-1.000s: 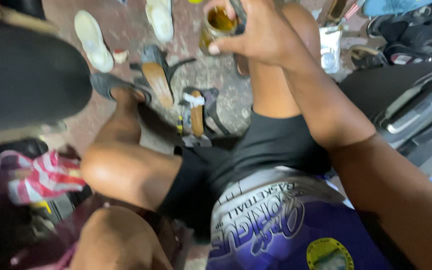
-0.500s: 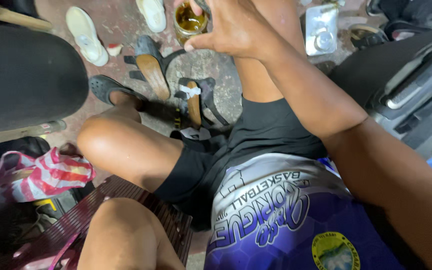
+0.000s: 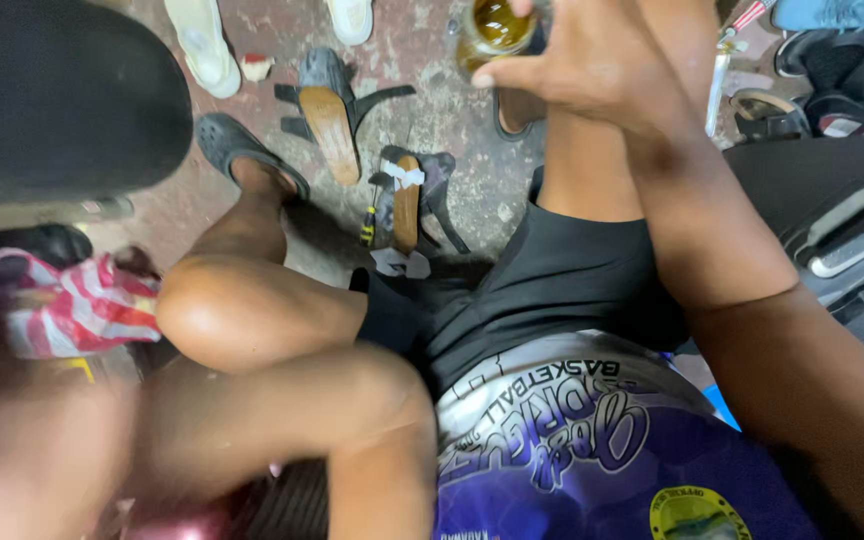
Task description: The person sits on the floor of a cluttered shoe repair workshop and applies glue with a brush to a wooden shoe last, rotating it to coat different sides. They dip the brush into a jar of glue, briefly handle a metal tin, and continue brushing the glue over the wooden form.
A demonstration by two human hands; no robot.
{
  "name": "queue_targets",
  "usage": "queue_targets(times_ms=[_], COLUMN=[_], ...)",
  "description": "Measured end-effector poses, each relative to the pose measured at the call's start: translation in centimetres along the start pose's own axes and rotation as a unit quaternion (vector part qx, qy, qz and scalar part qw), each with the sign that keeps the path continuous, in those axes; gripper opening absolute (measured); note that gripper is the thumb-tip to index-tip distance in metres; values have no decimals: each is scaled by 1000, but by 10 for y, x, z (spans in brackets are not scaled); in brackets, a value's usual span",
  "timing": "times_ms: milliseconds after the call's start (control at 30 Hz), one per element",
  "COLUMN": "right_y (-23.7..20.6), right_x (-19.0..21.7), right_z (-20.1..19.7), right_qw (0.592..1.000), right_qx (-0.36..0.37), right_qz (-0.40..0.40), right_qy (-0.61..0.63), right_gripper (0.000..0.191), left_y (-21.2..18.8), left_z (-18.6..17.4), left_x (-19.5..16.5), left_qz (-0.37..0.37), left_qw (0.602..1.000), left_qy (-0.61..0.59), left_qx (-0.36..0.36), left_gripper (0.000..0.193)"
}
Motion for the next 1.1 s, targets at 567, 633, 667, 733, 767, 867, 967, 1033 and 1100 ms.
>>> queue_targets(times_ms=[567, 633, 667, 733, 767, 867, 967, 1033, 1100], right_y=[53, 57, 58, 59, 58, 58, 64, 70, 76], right_x=[-64, -72, -75, -77, -77, -75, -69, -62, -54], right_z=[23, 33, 37, 44, 46, 50, 51, 49, 45], right_qw=[948, 936, 926, 914, 913, 922, 916, 908, 914], right_qx=[86, 54, 37, 19, 18, 70, 49, 23, 33], right_qz=[288, 293, 298, 312, 321, 337, 331, 318, 307], right_qy=[103, 187, 228, 260, 252, 179, 224, 272, 265], right_gripper=[62, 57, 55, 56, 58, 56, 57, 57, 55], left_y=[-352, -341, -337, -330, -327, -331, -339, -340, -335], left_z=[-183, -175, -171, -163, -161, -159, -161, -155, -144], left_x=[404, 415, 420, 431, 435, 441, 430, 418, 404], left_qz=[-619, -602, -595, -572, -554, -557, -579, -561, -516], left_qw=[597, 589, 590, 585, 580, 550, 571, 614, 662], left_qy=[508, 539, 546, 574, 596, 619, 581, 553, 538], left_qx=[-51, -11, 4, 31, 40, 63, 42, 46, 83], left_gripper=[55, 67, 74, 74, 73, 64, 52, 44, 37])
Point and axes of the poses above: each hand's wrist, its own y-axis towards the middle knuckle, its own z-axis out of the palm, x = y × z, the point moved 7 cm from there along y, towards the middle knuckle, and after that the axes turned 7 degrees about -z, right-handed, at the moved point
